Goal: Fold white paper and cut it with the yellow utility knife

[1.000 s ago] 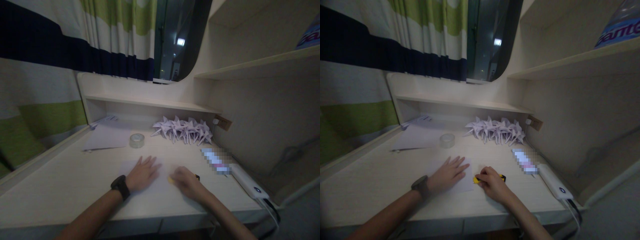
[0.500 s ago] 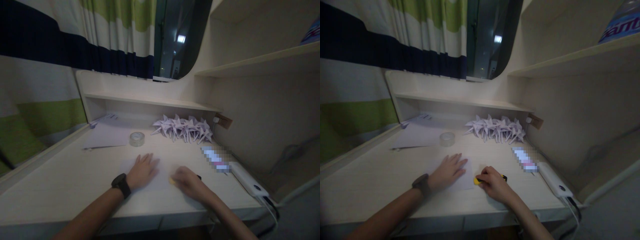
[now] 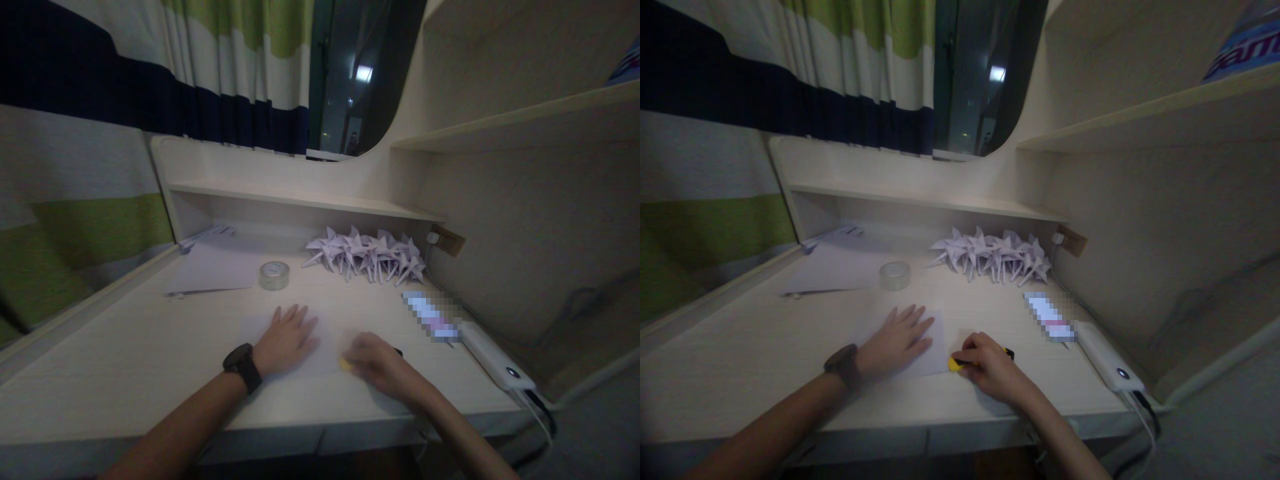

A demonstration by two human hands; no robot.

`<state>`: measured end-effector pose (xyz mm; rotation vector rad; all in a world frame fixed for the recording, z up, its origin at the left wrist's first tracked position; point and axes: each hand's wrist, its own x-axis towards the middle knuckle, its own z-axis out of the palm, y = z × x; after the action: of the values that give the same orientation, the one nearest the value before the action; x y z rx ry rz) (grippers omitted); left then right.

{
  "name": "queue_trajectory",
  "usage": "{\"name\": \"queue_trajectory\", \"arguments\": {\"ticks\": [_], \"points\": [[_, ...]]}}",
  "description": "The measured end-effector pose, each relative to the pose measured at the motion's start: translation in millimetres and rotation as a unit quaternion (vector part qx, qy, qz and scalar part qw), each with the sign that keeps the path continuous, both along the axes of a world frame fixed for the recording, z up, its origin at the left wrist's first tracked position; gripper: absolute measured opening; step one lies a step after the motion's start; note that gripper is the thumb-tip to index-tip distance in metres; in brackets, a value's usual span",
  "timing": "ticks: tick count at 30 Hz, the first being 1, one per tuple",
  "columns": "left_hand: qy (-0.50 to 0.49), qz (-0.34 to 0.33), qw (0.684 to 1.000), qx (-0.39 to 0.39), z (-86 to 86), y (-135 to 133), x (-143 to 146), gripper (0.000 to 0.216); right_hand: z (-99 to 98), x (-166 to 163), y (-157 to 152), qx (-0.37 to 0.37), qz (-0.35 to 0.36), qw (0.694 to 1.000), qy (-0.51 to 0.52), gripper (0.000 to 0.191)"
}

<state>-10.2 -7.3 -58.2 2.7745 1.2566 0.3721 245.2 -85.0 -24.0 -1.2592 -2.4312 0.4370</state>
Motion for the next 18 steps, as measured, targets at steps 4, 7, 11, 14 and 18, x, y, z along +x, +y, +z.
{"name": "queue_trajectory", "arguments": {"ticks": [4, 7, 11, 14, 18], "points": [[0.001, 0.002, 1.0, 0.006, -1.9, 0, 1, 0.06, -4.9, -1, -1, 0.011, -0.018, 1.0, 0.008, 0.024], [0.005, 0.004, 1.0, 0.006, -2.3, 0, 1, 0.059, -9.3, -1, -4, 0.021, -0.024, 0.999, 0.008, 0.025], [0.008, 0.003, 1.0, 0.005, -0.4, 0, 1, 0.06, -10.8, 0, -5, 0.021, -0.028, 0.999, 0.01, 0.026], [0.011, 0.0, 1.0, 0.005, 0.8, 0, 0, 0.061, -10.6, 0, -4, 0.022, -0.026, 0.999, 0.01, 0.025], [0.012, -0.001, 1.0, 0.008, 0.5, 0, 0, 0.06, -13.1, -2, -4, 0.028, -0.031, 0.999, 0.019, 0.024]]}}
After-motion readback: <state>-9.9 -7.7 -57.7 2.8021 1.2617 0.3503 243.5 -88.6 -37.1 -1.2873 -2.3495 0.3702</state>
